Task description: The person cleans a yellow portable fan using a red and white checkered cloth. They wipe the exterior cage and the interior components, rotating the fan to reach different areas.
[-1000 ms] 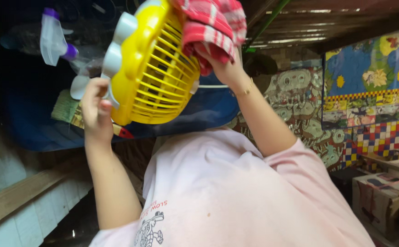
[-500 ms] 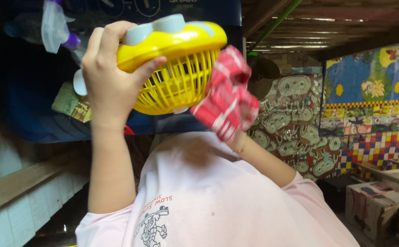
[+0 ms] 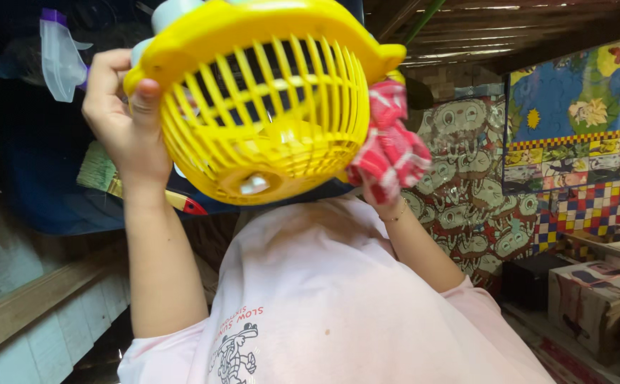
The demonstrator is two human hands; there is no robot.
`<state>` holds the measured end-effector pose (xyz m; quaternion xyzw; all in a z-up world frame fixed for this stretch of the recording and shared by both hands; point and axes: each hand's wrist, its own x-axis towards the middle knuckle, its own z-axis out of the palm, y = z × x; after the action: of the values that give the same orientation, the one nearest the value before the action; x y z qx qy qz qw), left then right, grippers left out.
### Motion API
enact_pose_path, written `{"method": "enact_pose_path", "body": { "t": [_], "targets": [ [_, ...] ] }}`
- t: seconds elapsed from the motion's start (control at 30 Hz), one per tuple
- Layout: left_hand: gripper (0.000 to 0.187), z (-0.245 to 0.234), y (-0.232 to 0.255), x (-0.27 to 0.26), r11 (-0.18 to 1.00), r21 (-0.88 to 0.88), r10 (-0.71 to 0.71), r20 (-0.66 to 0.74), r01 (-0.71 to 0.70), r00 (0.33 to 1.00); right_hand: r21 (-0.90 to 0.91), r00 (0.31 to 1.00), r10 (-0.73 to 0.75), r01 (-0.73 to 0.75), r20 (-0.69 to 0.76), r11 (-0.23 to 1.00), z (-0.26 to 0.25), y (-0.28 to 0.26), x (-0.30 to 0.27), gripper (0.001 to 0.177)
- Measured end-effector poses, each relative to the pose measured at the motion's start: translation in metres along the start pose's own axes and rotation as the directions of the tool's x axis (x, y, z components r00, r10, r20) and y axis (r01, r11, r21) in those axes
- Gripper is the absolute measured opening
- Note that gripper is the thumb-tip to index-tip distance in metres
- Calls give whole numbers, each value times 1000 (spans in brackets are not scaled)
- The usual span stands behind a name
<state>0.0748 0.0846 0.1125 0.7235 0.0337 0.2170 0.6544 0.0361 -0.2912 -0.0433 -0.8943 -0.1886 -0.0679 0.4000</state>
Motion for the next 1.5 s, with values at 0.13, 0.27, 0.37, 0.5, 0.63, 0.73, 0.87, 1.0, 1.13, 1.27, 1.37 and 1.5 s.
{"method": "enact_pose_path", "body": {
  "t": [0.13,0.27,0.37,0.5,0.63,0.73,0.87,1.0,1.13,1.27,1.37,1.5],
  "targets": [
    [60,-4,-38,-22,994,-43,-103,-56,101,993,-90,999,-34,32,-20,995,-22,5,-1,37],
    [56,5,-69,-55,907,-253,-371,-103,337,923,175,997,76,-73,-12,982,-40,-7,20,31],
    [61,14,-80,-84,766,-433,-556,-74,475,828,257,984,178,-176,13,950,-36,-5,23,35],
    [65,12,-94,-104,726,-481,-596,-82,492,799,-167,986,-122,140,113,976,-28,16,24,29],
    [66,20,-112,-120,636,-527,-705,-101,563,702,159,982,116,-139,146,977,-23,24,60,37],
    [67,33,-123,-140,589,-523,-768,-124,617,628,781,798,488,-540,354,315,-15,13,99,39],
    [68,36,-131,-158,624,-408,-764,-138,667,630,762,817,445,-539,367,360,-17,-4,115,41],
    [67,24,-116,-143,573,114,-791,-181,812,584,722,850,419,-504,318,474,-18,-13,113,40],
    [72,13,-67,-106,228,599,-900,-171,767,402,591,887,372,-459,273,663,-22,-18,113,39],
    [47,24,-18,-86,269,779,-702,-244,566,669,467,978,97,-173,183,867,-22,-31,118,38],
    [31,38,3,-85,569,746,-356,-156,346,921,321,984,-9,-50,178,946,-30,-49,120,33],
    [45,70,10,-87,704,690,-10,246,-167,969,139,994,-27,12,107,990,-42,-84,129,50]
  ]
}}
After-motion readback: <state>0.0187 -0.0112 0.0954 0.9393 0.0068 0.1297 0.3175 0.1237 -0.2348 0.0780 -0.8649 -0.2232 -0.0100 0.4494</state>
